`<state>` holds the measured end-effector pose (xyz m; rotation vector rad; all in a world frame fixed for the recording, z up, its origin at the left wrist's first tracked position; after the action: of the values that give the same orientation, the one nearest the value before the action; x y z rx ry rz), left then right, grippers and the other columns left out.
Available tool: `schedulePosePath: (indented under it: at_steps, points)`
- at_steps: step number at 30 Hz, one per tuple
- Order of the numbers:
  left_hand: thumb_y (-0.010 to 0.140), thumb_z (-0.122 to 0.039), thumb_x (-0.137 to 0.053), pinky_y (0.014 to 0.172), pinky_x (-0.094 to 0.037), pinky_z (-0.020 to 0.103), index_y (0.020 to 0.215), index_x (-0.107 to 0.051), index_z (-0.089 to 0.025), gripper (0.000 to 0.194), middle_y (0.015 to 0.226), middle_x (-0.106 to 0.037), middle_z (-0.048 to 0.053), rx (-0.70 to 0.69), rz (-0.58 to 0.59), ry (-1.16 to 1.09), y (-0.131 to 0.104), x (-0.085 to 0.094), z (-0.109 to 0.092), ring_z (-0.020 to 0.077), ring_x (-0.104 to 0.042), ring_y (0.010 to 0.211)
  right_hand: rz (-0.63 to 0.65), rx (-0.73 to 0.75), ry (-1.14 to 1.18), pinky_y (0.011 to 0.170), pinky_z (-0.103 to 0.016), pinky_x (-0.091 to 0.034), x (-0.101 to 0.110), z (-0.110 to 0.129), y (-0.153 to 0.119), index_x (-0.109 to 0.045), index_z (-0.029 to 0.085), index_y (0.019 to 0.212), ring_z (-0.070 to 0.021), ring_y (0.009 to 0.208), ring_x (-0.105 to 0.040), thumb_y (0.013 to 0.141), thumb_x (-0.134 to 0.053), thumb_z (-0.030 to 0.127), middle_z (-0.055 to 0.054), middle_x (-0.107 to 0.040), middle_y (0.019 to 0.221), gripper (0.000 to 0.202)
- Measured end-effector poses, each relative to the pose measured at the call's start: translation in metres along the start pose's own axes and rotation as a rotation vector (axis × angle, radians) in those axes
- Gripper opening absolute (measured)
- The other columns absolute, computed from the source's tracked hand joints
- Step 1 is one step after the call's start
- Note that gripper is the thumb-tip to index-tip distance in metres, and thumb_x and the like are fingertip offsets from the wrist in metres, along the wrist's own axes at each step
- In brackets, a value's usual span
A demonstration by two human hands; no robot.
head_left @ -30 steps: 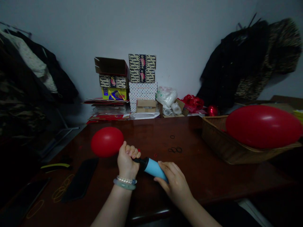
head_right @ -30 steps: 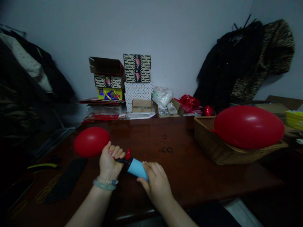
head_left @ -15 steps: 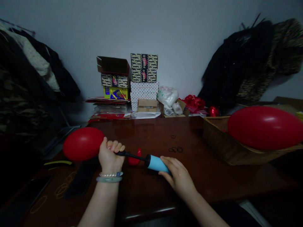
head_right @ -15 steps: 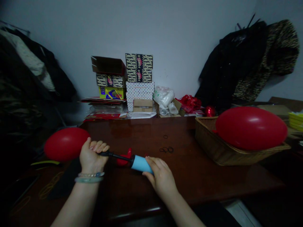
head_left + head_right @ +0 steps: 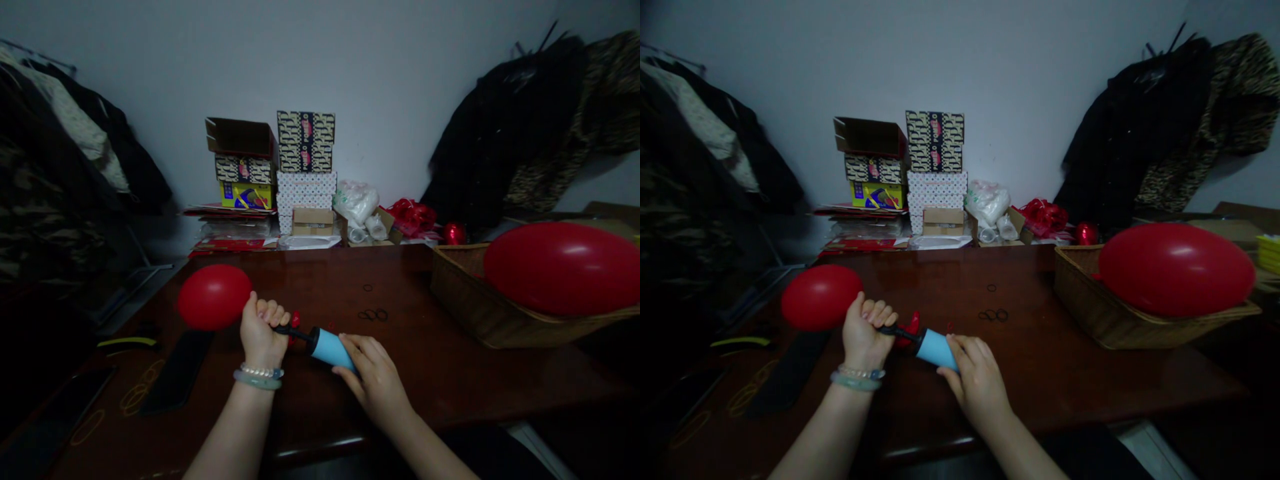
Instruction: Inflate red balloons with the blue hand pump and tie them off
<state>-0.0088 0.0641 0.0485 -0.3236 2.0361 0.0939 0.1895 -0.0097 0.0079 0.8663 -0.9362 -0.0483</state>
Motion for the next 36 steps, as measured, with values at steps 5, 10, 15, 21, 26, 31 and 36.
schedulePosePath:
  at_steps: [5,10,15,21,26,31,36]
  points:
    - [0.078,-0.032,-0.061,0.037,-0.021,0.021,0.055,-0.02,-0.019,0.049,0.042,-0.023,-0.009,0.019,0.003,0.021,-0.006,-0.001,0.015,0.0047,-0.023,0.033,-0.01,-0.003,0.012,0.084,-0.043,-0.052,-0.002,0.003,0.0,-0.048,0.018,0.128,-0.0258,0.097,-0.058,0.088,-0.057,0.031,-0.013,-0.061,0.109,0.044]
    - [0.079,-0.035,-0.06,0.037,-0.021,0.022,0.055,-0.021,-0.019,0.048,0.041,-0.024,-0.008,0.024,-0.015,0.016,-0.011,0.0,0.024,0.0052,-0.023,0.034,-0.024,0.013,-0.001,0.083,-0.043,-0.052,-0.002,0.002,-0.003,-0.049,0.018,0.127,-0.025,0.096,-0.058,0.087,-0.058,0.031,-0.013,-0.062,0.108,0.043]
    - [0.078,-0.033,-0.06,0.037,-0.021,0.021,0.054,-0.021,-0.019,0.048,0.041,-0.023,-0.009,0.015,-0.027,0.027,-0.011,-0.003,0.017,0.0048,-0.023,0.033,-0.014,0.022,-0.014,0.083,-0.042,-0.053,-0.001,0.001,-0.003,-0.048,0.02,0.13,-0.0244,0.097,-0.059,0.086,-0.06,0.031,-0.012,-0.062,0.11,0.046]
    - [0.078,-0.026,-0.057,0.036,-0.02,0.021,0.054,-0.02,-0.019,0.045,0.041,-0.022,-0.008,-0.019,-0.015,0.006,0.0,0.001,-0.008,0.0058,-0.022,0.033,0.006,0.042,0.0,0.086,-0.042,-0.052,0.0,-0.003,-0.002,-0.047,0.019,0.131,-0.0244,0.101,-0.058,0.086,-0.06,0.032,-0.012,-0.061,0.114,0.048]
    - [0.08,-0.026,-0.055,0.036,-0.02,0.021,0.054,-0.018,-0.019,0.046,0.041,-0.022,-0.008,-0.049,-0.029,-0.013,0.01,0.007,-0.035,0.0058,-0.023,0.032,0.052,0.036,-0.02,0.088,-0.042,-0.051,0.006,-0.011,0.001,-0.048,0.021,0.131,-0.0239,0.102,-0.059,0.086,-0.059,0.033,-0.011,-0.062,0.115,0.048]
    - [0.081,-0.024,-0.054,0.036,-0.02,0.021,0.054,-0.017,-0.019,0.046,0.04,-0.022,-0.008,-0.047,0.015,0.001,0.013,0.007,-0.047,0.0053,-0.023,0.032,0.092,0.008,-0.008,0.089,-0.042,-0.051,0.003,-0.01,0.0,-0.049,0.02,0.13,-0.0241,0.102,-0.058,0.087,-0.059,0.034,-0.012,-0.062,0.114,0.047]
    - [0.079,-0.028,-0.058,0.036,-0.02,0.02,0.054,-0.017,-0.019,0.049,0.041,-0.023,-0.008,-0.041,0.033,0.0,0.012,0.004,-0.037,0.0047,-0.023,0.032,0.041,-0.011,-0.041,0.085,-0.041,-0.053,0.003,-0.006,-0.002,-0.052,0.018,0.126,-0.0244,0.098,-0.059,0.086,-0.06,0.031,-0.012,-0.062,0.11,0.043]
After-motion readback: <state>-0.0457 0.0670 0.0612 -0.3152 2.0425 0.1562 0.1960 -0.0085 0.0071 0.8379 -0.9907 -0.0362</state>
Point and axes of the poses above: each hand's wrist, its own y-axis towards the middle knuckle, its own x-axis out of the back of the hand, z = x × y, the point moved 4 cm from there along y, towards the middle knuckle
